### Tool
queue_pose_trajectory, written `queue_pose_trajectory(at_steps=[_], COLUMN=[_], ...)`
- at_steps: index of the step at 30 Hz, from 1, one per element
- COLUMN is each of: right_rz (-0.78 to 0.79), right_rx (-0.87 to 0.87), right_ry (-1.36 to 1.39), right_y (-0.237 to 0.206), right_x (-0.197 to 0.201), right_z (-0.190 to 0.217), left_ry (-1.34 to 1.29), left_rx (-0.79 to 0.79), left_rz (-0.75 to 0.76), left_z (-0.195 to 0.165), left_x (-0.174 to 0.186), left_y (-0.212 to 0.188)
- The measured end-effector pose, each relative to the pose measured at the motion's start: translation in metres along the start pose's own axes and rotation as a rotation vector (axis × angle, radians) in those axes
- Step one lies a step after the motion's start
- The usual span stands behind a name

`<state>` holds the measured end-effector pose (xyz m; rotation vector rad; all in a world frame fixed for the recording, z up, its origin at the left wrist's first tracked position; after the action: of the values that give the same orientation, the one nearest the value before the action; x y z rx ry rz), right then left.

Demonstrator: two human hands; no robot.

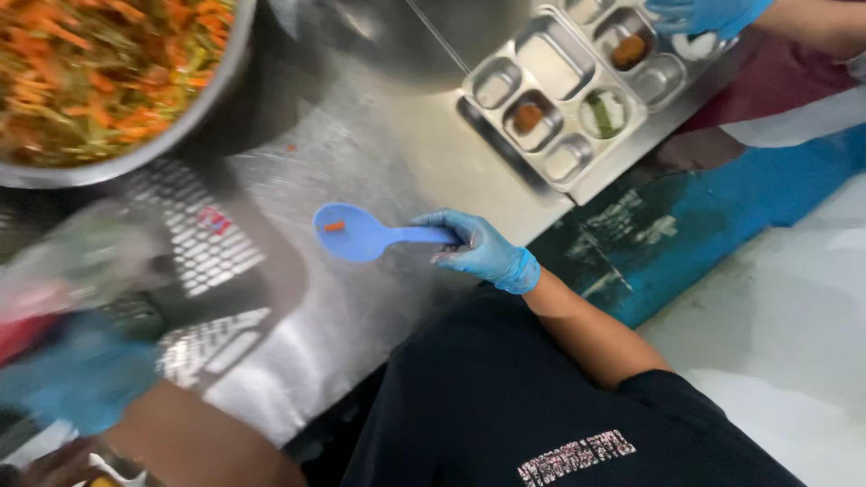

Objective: The person scoops vegetable stir-fry and fried tofu from large basins with a blue serving spoon into compartmentalized stainless steel trays, and places pieces of food and wrapped watermelon into tray compartments, filling trays one after another on the counter.

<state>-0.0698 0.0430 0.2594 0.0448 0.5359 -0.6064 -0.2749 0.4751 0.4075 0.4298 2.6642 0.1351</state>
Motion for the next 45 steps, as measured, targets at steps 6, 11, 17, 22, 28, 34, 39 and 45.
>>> queue_pose_trajectory(at_steps=[6,11,17,22,28,34,39,45], right_rz=[-0.398,-0.384,-0.281,-0.284,-0.566,-0.539,-0.358,-0.459], right_rx=[0.064,0.255,0.233,0.143,0.098,0.239,-0.098,0.138], right_ry=[0.067,-0.019,0.214,0.217,0.098,-1.66,-1.491,-1.262], right_y=[-0.041,-0.037,-0.007,0.001,0.01,0.021,0.076,0.042], right_x=[0.076,0.13,0.18,0.2,0.245,0.296,0.329,0.32], right_z=[0.032,0.072,0.087,0.083,0.113,0.195,0.14,0.154], left_ry=[-0.163,-0.413,-0.304,-0.427,-0.428,-0.56,-0.647,-0.694], left_rx=[0.452,0.84,1.122,1.221,1.163,1.142,1.074,1.089], left_rz=[0.038,0.135,-0.035,0.077,0.112,-0.002,-0.023,0.011], left_z=[0.189,0.249,0.275,0.279,0.275,0.278,0.269,0.236], left_x=[-0.125,-0.244,-0.307,-0.314,-0.291,-0.26,-0.257,-0.275], left_y=[-0.168,-0.288,-0.346,-0.357,-0.337,-0.327,-0.315,-0.303])
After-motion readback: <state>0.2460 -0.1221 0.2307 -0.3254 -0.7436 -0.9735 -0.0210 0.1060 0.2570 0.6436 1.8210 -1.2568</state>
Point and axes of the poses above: each hand's wrist, its own y-axis towards the middle knuckle, its own x-axis out of the back of the hand, z = x × y, the point moved 7 cm from there along y, towards the middle knuckle, and after that the axes turned 12 degrees about y, right-handed, at the moved point
